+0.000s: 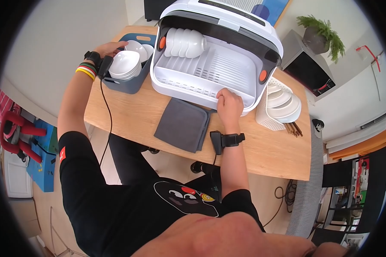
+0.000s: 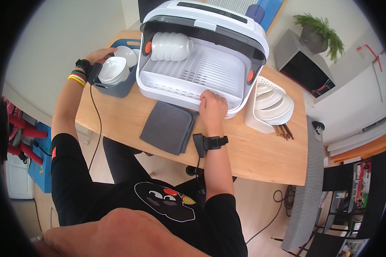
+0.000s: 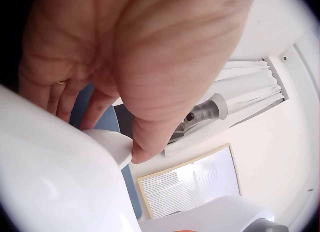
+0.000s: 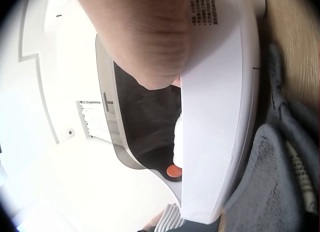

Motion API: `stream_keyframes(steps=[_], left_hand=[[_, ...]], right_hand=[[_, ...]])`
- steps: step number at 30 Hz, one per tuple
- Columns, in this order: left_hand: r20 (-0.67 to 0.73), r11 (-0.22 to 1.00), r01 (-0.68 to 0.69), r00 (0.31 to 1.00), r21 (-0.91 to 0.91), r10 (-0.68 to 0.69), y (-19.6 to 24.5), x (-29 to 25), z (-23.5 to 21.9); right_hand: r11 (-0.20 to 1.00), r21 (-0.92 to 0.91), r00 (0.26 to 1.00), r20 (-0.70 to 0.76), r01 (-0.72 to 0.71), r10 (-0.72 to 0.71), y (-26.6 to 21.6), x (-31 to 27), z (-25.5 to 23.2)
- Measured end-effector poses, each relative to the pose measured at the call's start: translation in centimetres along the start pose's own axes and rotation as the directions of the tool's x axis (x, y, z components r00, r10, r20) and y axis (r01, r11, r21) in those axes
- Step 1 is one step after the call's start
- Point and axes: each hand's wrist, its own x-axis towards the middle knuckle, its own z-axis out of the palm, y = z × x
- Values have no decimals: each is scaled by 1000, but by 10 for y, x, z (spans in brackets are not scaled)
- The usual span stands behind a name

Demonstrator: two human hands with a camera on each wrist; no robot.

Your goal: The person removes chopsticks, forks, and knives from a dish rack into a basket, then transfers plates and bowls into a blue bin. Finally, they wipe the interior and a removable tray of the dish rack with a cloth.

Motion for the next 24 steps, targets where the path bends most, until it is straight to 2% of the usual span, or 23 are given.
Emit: stream_keyframes(steps=[2,3,5,9,11,15,17,18,20,21,23,24], left_hand=[[131,997,-60,989,-39,64,-6,12,-6],[131,998,-59,989,-38,63,-10,17,-9],[55,997,-70,996,-22,71,1,-8,3],[56,998,-67,996,-15,68,0,-8,-3],[46,986,-136,990,101,132,8,-26,0],[9,978,-208,978,35,208,23,-44,-1],[12,914,-371,927,164,375,34,-55,0],[13,913,-372,927,167,375,41,-60,2],[143,853,-447,895,271,423,58,-75,13],[143,852,-446,895,274,422,68,-85,19],[237,712,-515,856,478,460,85,-109,37],[239,710,-514,856,481,458,89,-116,47]], right_hand=[[1000,-1,1000,-2,-2,2,-1,-1,0],[1000,-4,1000,1,-2,2,0,-1,0],[1000,-6,1000,4,-2,2,1,-1,0],[1000,-2,1000,4,-3,3,1,-1,0],[1000,-1,1000,-1,0,0,1,-1,0],[1000,22,1000,-4,1,-1,2,-1,0],[1000,29,1000,-6,2,-1,2,-2,1],[999,31,1000,-9,4,-4,2,-2,1],[999,36,1000,-11,5,-4,3,-2,1],[1000,26,1000,-20,10,-10,3,-2,1],[1000,20,999,-32,11,-11,3,-3,1],[1000,21,999,-30,13,-13,3,-3,1]])
